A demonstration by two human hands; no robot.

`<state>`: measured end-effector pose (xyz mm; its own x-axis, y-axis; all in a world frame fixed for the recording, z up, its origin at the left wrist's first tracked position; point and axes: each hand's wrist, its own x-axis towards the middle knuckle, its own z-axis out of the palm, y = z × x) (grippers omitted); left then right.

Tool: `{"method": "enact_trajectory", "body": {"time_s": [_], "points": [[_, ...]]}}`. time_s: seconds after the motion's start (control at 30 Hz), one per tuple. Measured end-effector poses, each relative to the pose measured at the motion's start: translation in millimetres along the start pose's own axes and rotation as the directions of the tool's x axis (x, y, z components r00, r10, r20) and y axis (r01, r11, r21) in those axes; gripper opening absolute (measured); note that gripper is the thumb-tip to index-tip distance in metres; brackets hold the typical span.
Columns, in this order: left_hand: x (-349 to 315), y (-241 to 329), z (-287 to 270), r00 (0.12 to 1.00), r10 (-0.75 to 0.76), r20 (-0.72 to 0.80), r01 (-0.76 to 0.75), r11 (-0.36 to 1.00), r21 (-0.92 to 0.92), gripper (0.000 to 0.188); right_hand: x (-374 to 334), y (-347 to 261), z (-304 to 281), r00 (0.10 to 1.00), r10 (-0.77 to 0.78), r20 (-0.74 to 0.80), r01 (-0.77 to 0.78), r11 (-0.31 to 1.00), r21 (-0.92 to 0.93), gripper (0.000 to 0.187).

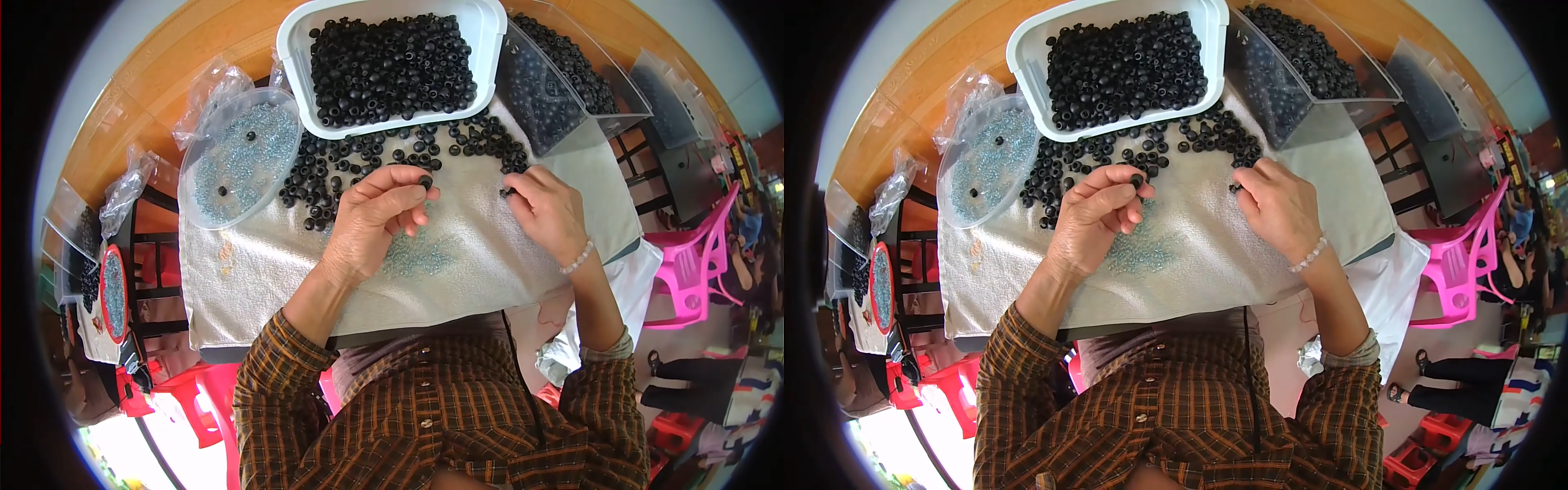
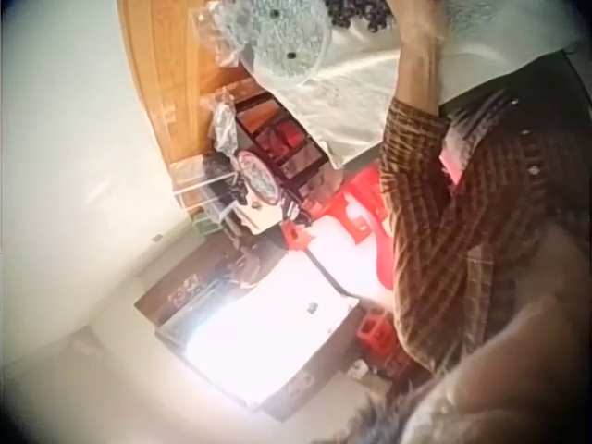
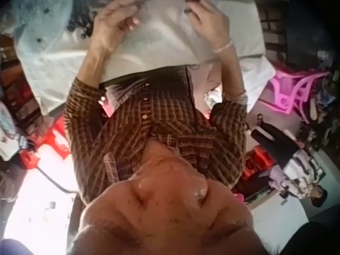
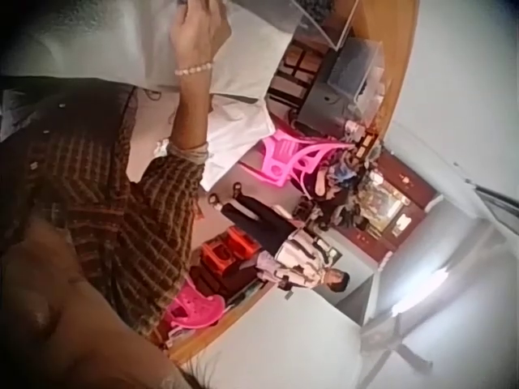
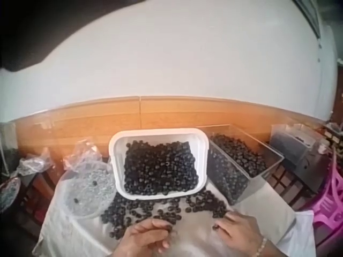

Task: The person picks up black beads and small blue beads by hand, then presses a blue bead into the hole of each black bead. This process is repeated using beads taken from containers and a pile on a cloth.

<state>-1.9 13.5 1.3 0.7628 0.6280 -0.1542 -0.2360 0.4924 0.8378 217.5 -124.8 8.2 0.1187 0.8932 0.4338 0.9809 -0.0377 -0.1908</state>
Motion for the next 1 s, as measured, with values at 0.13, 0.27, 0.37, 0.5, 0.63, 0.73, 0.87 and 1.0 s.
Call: {"method": "enact_trajectory", "body": {"time_s": [0.13, 0.27, 0.37, 0.5, 0.63, 0.73, 0.87, 1.0], "points": [[1.5, -0.7, -3.8, 1.000, 0.030, -0.006, -0.030, 0.999, -0.016, 0.015, 4.3, -2.8, 1.0, 0.998, -0.059, 0.004, 0.059, 0.994, -0.091, 0.017], [1.6, 2.9, -3.2, 1.000, 0.012, -0.003, -0.012, 0.998, -0.066, 0.016, 12.8, -24.8, 5.2, 0.986, -0.139, -0.093, 0.131, 0.987, -0.089, 0.016], [1.1, 3.8, -3.1, 1.000, -0.011, -0.014, 0.010, 0.998, -0.058, 0.018, 14.4, -55.2, 11.9, 0.969, -0.240, 0.048, 0.217, 0.933, 0.287, 0.014], [2.5, 3.1, -6.2, 1.000, 0.004, -0.013, -0.005, 0.997, -0.076, 0.018, 19.4, -66.8, 16.1, 0.902, -0.399, 0.162, 0.350, 0.899, 0.265, 0.012], [2.0, 4.7, -6.3, 1.000, -0.003, 0.012, 0.004, 0.995, -0.100, 0.017, 21.8, -59.7, 18.0, 0.920, -0.335, 0.203, 0.262, 0.911, 0.318, 0.010], [1.9, 4.8, -6.9, 1.000, -0.007, 0.030, 0.011, 0.993, -0.117, 0.017, 26.1, -62.5, 15.2, 0.895, -0.382, 0.232, 0.316, 0.908, 0.276, 0.008], [2.1, 3.1, -7.1, 0.999, -0.014, 0.048, 0.020, 0.992, -0.123, 0.016, 30.2, -63.7, 18.4, 0.919, -0.353, 0.173, 0.313, 0.924, 0.221, 0.007], [3.0, 3.3, -5.5, 0.999, -0.009, 0.047, 0.014, 0.996, -0.091, 0.017, 35.3, -52.2, 12.8, 0.981, -0.059, 0.186, -0.075, 0.768, 0.637, 0.006]]}}
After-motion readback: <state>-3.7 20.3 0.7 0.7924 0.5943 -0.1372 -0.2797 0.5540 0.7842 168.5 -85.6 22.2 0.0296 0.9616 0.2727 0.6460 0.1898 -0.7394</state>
